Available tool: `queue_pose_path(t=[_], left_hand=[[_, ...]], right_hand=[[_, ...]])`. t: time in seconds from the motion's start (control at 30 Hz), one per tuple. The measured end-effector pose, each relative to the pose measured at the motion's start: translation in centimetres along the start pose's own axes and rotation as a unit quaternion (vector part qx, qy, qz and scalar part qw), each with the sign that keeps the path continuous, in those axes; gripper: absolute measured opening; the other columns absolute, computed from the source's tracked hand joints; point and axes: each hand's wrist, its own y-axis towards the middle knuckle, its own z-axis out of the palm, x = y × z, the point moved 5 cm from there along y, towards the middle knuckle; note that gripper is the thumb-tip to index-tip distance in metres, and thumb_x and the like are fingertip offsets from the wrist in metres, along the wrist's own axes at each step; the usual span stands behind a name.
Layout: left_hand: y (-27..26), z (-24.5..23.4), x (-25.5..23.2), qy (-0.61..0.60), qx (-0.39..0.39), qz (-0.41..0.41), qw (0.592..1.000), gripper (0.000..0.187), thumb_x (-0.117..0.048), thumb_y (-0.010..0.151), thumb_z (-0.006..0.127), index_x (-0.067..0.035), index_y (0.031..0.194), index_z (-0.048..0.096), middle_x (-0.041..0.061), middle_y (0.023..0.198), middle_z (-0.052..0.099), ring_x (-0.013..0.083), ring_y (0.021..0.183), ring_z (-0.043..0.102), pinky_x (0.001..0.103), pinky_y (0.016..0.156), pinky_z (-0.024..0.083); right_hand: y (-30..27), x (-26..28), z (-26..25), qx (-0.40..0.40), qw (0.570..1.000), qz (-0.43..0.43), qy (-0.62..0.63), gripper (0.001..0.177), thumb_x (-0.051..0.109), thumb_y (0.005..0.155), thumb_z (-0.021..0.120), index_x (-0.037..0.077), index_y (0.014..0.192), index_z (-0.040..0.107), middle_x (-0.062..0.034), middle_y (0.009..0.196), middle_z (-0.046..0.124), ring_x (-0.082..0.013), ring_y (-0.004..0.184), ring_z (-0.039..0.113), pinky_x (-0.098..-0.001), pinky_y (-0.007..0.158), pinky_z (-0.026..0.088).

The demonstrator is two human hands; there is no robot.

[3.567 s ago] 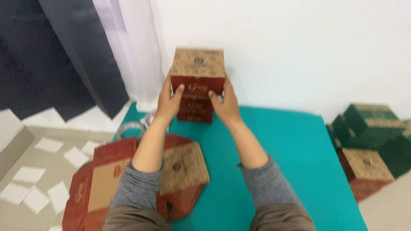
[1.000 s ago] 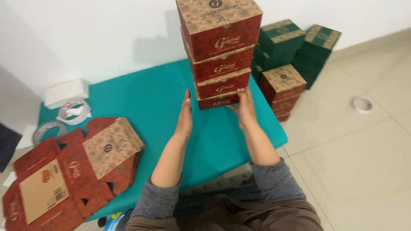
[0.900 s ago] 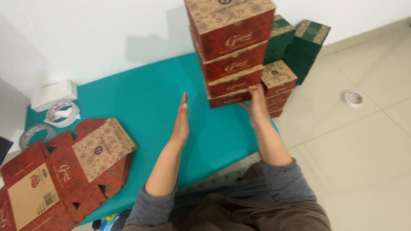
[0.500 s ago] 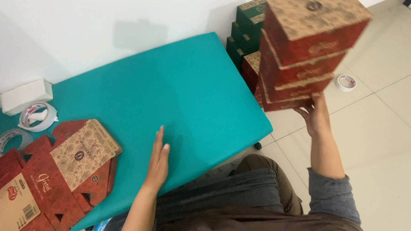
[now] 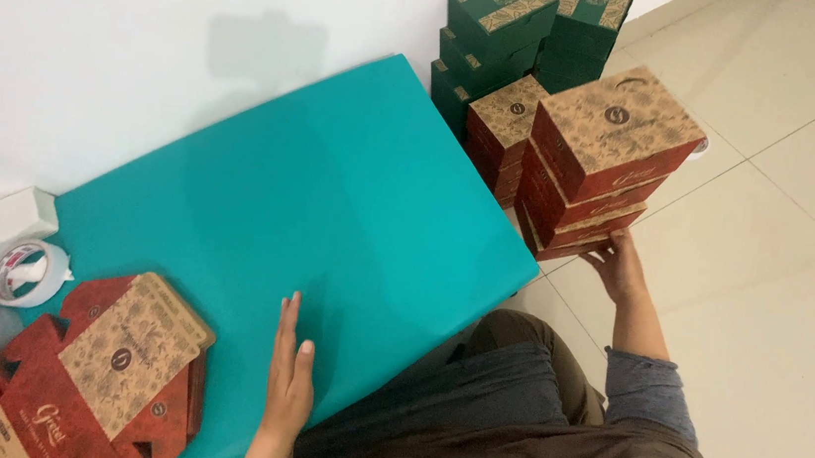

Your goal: The person assembles a flat cardboard box by folding and creasing its panels into shape. They then place a white tissue paper inside the assembled box. The task is performed on a teal table with stacks of finished boxes nearby.

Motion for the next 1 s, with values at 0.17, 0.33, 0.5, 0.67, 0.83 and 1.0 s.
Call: queue_pose_path(t=[0.17,0.33,0.5,0.67,0.83,1.0], left_hand=[[0.0,0.0,-0.3,-0.005,0.016,-0.033,0.999,0.054,-0.023,0.091,0.028,-0.003,0.141,0.024,0.014,0.151,0.022,0.0308,0.143,0.011,0.048,0.112,0.012],[-0.1,0.2,0.3,0.009,0.047,-0.068,0.997,0.057,-0.027,0.090,0.026,-0.002,0.141,0.021,0.017,0.152,0.018,0.0334,0.143,0.006,0.053,0.111,0.007],[-1.0,0.7,3.9,-0.015,0.009,-0.051,0.999,0.061,-0.032,0.085,0.034,0.001,0.136,0.030,0.022,0.146,0.030,0.0397,0.142,0.013,0.058,0.110,0.013],[-2.8,1.7,11.1,-0.001,0.027,0.013,1.000,0.071,-0.048,0.085,0.039,0.000,0.136,0.032,0.023,0.145,0.032,0.0427,0.142,0.012,0.058,0.111,0.013],[-4.8,2.7,16.1,0.076,0.049,0.025,0.996,0.078,-0.064,0.081,0.036,-0.009,0.137,0.033,0.016,0.146,0.033,0.0345,0.143,0.012,0.058,0.113,0.006],[-5.8,3.2,16.7,0.065,0.039,-0.028,0.997,0.057,-0.050,0.089,0.029,-0.013,0.131,0.044,0.011,0.143,0.042,0.0271,0.142,0.020,0.054,0.114,0.009]], right_hand=[[2.2,-4.7,-0.4,0.000,0.999,0.026,0.045,0.068,0.040,0.078,0.043,0.009,0.137,0.029,-0.0233,0.126,0.036,-0.0369,0.114,0.040,-0.0517,0.098,0.035],[4.2,-7.9,0.0,-0.017,0.997,0.044,0.061,0.077,0.042,0.070,0.046,0.010,0.137,0.028,-0.0247,0.133,0.032,-0.0417,0.122,0.035,-0.0555,0.101,0.032],[6.0,-10.8,-0.1,-0.042,0.990,0.088,0.097,0.069,0.030,0.075,0.040,0.006,0.138,0.026,-0.0242,0.129,0.033,-0.0397,0.119,0.035,-0.0556,0.102,0.029],[7.2,-12.0,0.3,-0.046,0.991,0.097,0.083,0.073,0.030,0.072,0.038,0.009,0.140,0.025,-0.0244,0.132,0.031,-0.0395,0.118,0.034,-0.0553,0.101,0.027],[8.6,-14.9,-0.8,-0.066,0.984,0.118,0.116,0.067,0.021,0.074,0.037,0.011,0.139,0.028,-0.0232,0.134,0.032,-0.0400,0.122,0.033,-0.0552,0.101,0.029],[8.3,-15.4,-0.3,-0.097,0.977,0.151,0.113,0.064,0.019,0.076,0.033,0.016,0.140,0.027,-0.0199,0.139,0.028,-0.0384,0.130,0.027,-0.0536,0.108,0.022]])
